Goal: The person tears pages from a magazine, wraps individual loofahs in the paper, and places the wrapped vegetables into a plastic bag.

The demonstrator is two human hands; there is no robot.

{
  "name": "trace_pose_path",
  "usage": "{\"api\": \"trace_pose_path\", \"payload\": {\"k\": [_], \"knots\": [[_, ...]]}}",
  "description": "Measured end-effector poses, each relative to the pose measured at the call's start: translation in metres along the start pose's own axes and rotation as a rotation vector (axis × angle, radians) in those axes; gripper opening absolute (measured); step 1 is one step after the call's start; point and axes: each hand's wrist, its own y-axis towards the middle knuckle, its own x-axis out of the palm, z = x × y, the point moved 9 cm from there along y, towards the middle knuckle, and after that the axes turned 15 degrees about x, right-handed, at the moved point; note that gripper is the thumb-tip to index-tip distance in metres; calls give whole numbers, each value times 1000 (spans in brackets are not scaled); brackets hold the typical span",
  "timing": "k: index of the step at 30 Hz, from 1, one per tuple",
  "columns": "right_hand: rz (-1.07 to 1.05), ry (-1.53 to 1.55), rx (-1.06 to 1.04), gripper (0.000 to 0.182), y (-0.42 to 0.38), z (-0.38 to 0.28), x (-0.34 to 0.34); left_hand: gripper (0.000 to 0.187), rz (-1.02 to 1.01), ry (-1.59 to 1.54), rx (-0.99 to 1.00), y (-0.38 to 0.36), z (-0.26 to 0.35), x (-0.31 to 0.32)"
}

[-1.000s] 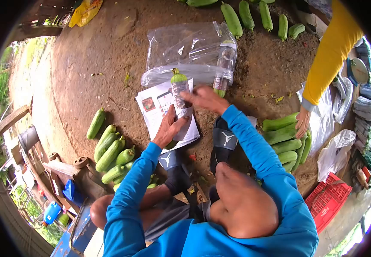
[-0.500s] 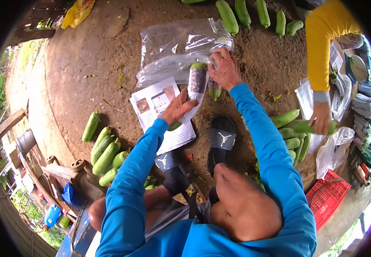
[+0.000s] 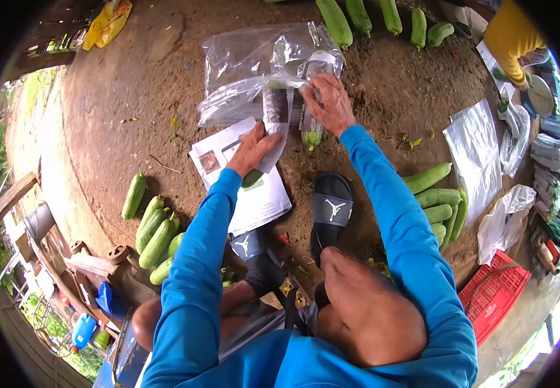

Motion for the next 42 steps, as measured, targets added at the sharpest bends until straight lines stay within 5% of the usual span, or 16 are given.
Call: {"api": "trace_pose_path", "payload": {"k": [7,9,10,13,15,17,18,21,23,25,26,27,30,35,39,42], "knots": [[63,-79,-111,16,-11,-24,-4,50,155,128,108,58,11,9],[61,-14,-91,17,-11,-25,-5,39,205,324,496,73,28,17],[42,13,-92,17,-9,-26,-5,29,28,421,332,87,14,24],[-3,63,-126,17,-11,-31,-8,26,56,115,150,93,1,22],[-85,51,-131,29,-5,-31,-1,29,-9,226,197,88,6,21],[-208,-224,279,40,9,-4,10,30,-89,510,361,86,14,28],[-233,-280,306,55,18,0,16,30,-90,511,360,87,11,28],[-141,-497,107,58,32,2,44,31,-110,314,127,83,-4,29],[-267,-340,61,57,32,15,71,31,-138,882,656,70,13,44],[-376,-187,-452,42,4,-31,90,32,-292,723,456,76,-12,42],[-602,-208,-219,37,1,-63,57,33,-436,552,256,74,-30,47],[-613,-208,-224,37,-10,-64,51,33,-429,545,250,72,-27,48],[-283,-191,-69,35,-8,-37,19,40,-493,962,263,82,-9,57],[-127,-219,-17,41,-18,-7,-3,35,-131,891,473,79,35,42],[-136,-122,-5,47,-21,-1,-2,36,-175,497,139,107,10,37],[-144,-106,12,51,-18,2,0,38,10,518,448,116,15,32]]}}
